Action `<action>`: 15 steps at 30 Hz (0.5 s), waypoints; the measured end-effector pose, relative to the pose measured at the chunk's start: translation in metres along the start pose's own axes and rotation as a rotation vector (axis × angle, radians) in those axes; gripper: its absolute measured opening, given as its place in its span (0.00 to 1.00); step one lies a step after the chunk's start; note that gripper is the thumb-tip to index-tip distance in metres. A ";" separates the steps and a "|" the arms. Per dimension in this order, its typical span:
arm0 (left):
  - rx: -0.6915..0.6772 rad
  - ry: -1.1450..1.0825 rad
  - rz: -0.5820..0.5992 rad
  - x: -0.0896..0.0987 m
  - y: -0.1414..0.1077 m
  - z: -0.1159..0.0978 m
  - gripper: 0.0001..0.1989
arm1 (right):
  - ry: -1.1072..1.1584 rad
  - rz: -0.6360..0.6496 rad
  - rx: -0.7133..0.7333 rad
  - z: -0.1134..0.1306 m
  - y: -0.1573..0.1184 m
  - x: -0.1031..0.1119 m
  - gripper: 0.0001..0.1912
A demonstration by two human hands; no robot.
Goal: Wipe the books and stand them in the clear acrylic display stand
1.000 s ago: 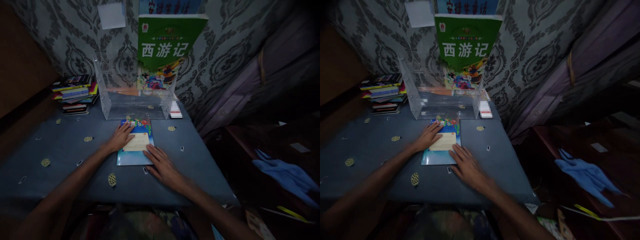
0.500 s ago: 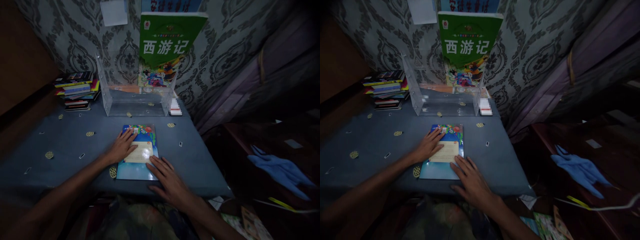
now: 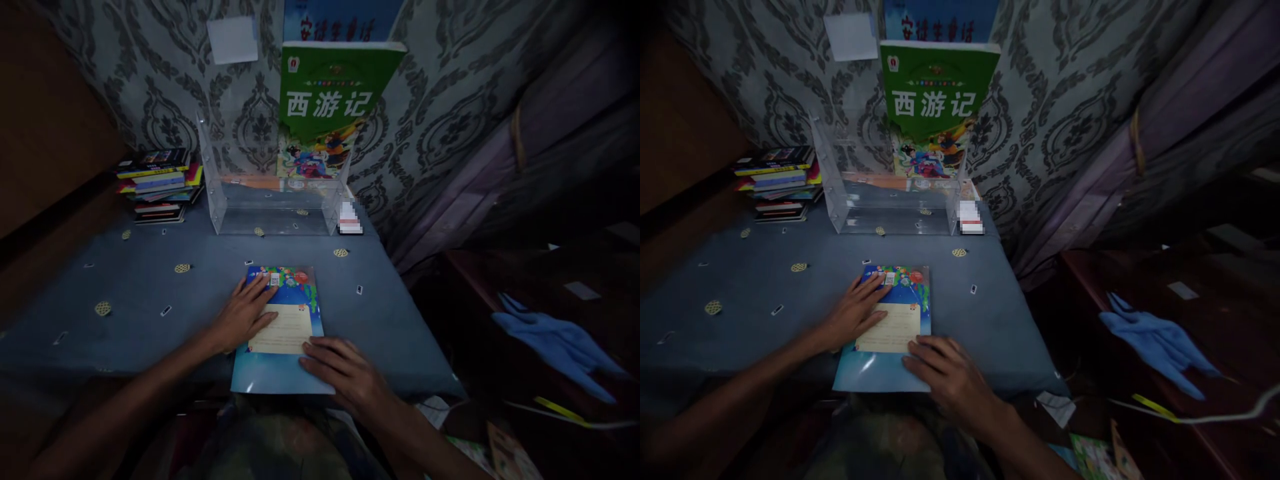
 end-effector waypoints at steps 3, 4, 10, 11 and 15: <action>0.065 -0.265 0.012 0.015 0.005 0.006 0.28 | 0.182 -0.094 0.014 -0.002 0.026 0.024 0.20; 0.097 -0.385 0.002 0.022 0.007 0.009 0.28 | 0.241 -0.129 0.013 -0.003 0.036 0.032 0.19; 0.354 -1.134 -0.330 0.051 0.019 0.021 0.36 | 0.376 -0.455 -0.263 -0.043 0.084 0.063 0.12; 0.389 -1.201 -0.402 0.050 0.021 0.022 0.37 | 0.384 -0.477 -0.325 -0.054 0.088 0.060 0.12; 0.538 -1.131 -0.695 0.039 0.028 0.030 0.34 | 0.397 -0.489 -0.527 -0.099 0.095 0.028 0.19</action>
Point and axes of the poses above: each hand's wrist, its own y-axis towards the middle knuckle, its own x-axis out of the back of the hand, z = x × y, the point moved 6 cm from there along y, towards the middle knuckle, and after that the axes turned 8 degrees about -z, right-handed, at the moved point
